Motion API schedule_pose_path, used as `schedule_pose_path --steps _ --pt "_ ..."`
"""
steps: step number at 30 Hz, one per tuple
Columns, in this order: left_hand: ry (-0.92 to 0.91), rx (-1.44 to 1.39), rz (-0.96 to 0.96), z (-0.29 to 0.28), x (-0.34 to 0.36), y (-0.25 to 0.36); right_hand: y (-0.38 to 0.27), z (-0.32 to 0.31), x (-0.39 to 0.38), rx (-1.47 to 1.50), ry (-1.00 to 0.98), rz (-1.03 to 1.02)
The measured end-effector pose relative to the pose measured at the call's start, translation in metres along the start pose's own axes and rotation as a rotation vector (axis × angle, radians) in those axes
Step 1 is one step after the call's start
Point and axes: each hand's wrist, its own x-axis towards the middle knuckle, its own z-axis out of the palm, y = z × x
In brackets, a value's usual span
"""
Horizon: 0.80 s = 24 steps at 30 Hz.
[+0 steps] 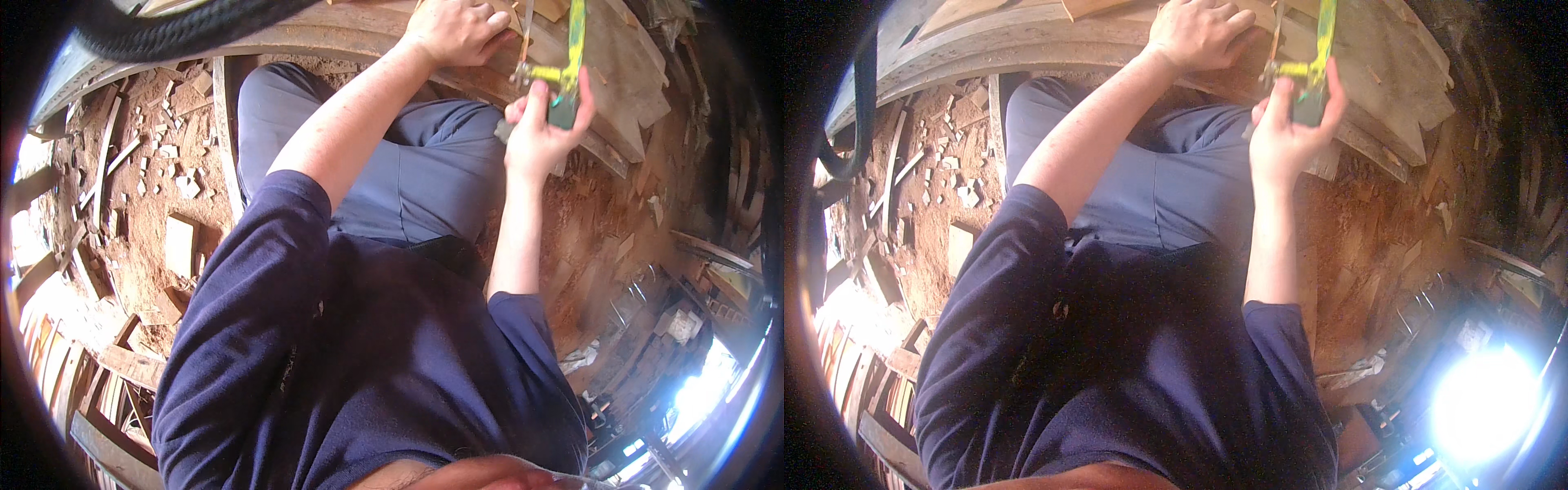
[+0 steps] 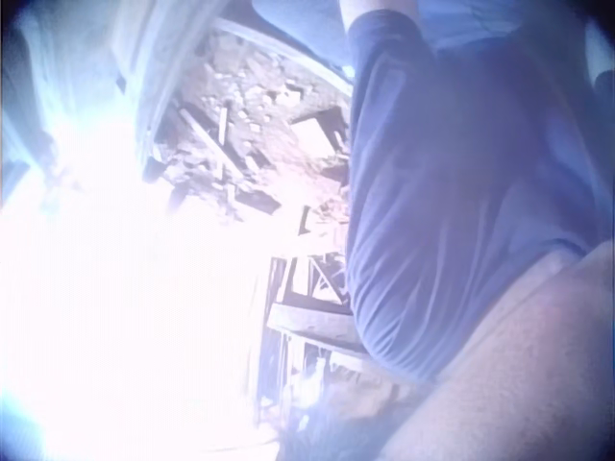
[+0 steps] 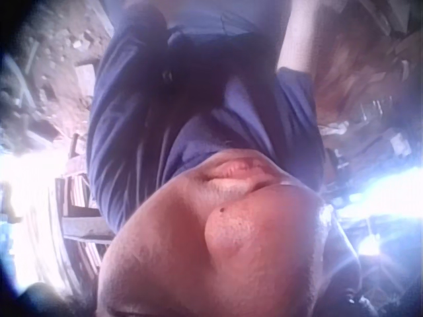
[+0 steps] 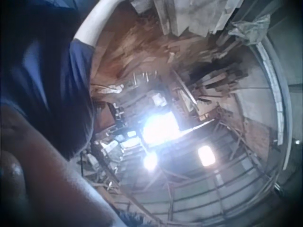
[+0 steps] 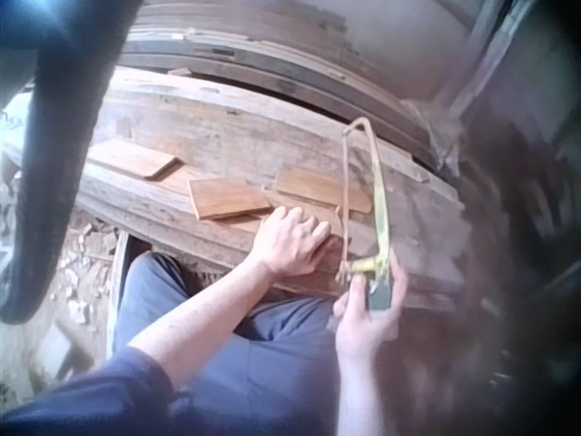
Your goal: The person sits on the floor and uses a hand saw to cut small wooden planks on a workbench. They repeatedly position the planks and saw them into smaller pieces.
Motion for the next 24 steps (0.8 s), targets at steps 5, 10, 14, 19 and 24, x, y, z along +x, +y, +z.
schedule_pose_path --steps 5,10,14,19,24 --pt "0.026 0.031 0.041 0.001 -0.001 -0.003 -0.002 -0.007 -0.012 -0.242 0.041 -0.037" --pt "-0.003 -0.003 0.035 0.001 -0.001 -0.002 -0.003 -0.001 -0.005 -0.058 -0.011 -0.021" --pt "0.009 0.026 0.016 0.002 0.000 -0.002 -0.005 -0.002 -0.016 -0.239 0.076 -0.053" --pt "0.092 -0.008 0.072 0.003 -0.003 -0.004 -0.005 -0.004 -0.001 -0.016 -0.053 -0.059" --pt "-0.027 0.109 0.047 0.002 -0.002 0.000 0.006 -0.006 -0.020 -0.294 0.070 -0.017"
